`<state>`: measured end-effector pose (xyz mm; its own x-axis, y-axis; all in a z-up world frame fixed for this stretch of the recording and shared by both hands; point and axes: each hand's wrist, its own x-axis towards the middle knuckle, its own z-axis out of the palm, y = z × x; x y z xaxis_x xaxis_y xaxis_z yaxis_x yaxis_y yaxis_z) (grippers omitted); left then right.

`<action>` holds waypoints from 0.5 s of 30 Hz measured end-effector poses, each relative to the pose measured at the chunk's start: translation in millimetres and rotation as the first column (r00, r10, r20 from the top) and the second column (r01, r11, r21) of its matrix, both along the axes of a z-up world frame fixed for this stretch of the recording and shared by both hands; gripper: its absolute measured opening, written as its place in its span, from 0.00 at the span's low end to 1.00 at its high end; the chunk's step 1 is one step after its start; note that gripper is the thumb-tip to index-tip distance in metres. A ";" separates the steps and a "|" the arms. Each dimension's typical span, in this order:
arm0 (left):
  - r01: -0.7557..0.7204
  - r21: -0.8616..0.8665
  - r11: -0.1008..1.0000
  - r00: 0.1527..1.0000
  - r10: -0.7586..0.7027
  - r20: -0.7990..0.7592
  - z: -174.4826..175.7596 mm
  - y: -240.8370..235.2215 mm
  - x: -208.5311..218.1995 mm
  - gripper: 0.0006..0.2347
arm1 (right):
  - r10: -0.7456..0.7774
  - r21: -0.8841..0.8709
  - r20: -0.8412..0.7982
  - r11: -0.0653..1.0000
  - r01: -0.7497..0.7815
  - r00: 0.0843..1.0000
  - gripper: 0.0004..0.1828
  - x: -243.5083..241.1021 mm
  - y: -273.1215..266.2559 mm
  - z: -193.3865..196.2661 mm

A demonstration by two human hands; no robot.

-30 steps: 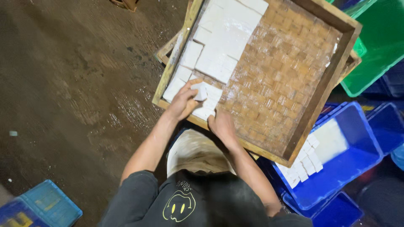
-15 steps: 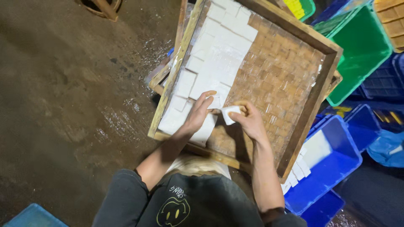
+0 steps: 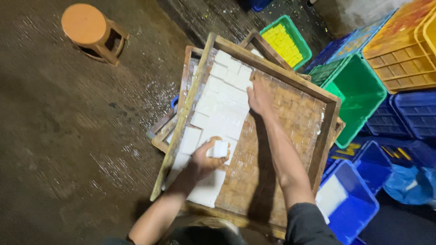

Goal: The person sorts blocks of tofu by hand, moving them from a large wooden tray into blue plastic bins.

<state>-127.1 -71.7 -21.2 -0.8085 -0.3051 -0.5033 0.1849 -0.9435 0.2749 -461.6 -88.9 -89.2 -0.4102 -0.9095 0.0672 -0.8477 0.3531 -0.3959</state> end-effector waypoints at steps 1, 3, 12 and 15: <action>0.047 -0.264 0.963 0.998 -0.033 0.056 4.6 -4.2 6.3 0.14 | -0.022 -0.046 0.071 0.999 0.025 0.997 0.16 3.0 1.2 -1.3; 0.157 -0.704 0.693 0.984 -0.051 0.170 7.9 -14.4 14.7 0.18 | -0.055 -0.127 0.201 0.989 0.082 0.978 0.18 -1.3 4.8 3.4; -0.131 0.219 0.967 0.977 0.163 -0.136 -4.0 -34.3 22.6 0.12 | 0.246 -0.143 -0.087 0.956 -0.256 0.965 0.20 -7.2 32.4 3.4; -0.158 0.295 0.942 0.977 0.193 -0.094 3.5 -39.2 16.2 0.12 | 0.100 -0.181 -0.046 0.978 -0.106 0.994 0.22 23.6 36.5 -2.4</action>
<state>-110.9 -110.9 -17.7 -0.8147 -0.3063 -0.4925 0.3697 -0.9285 -0.0341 -438.0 -52.3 -91.6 -0.3091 -0.9178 0.2493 -0.8910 0.1877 -0.4134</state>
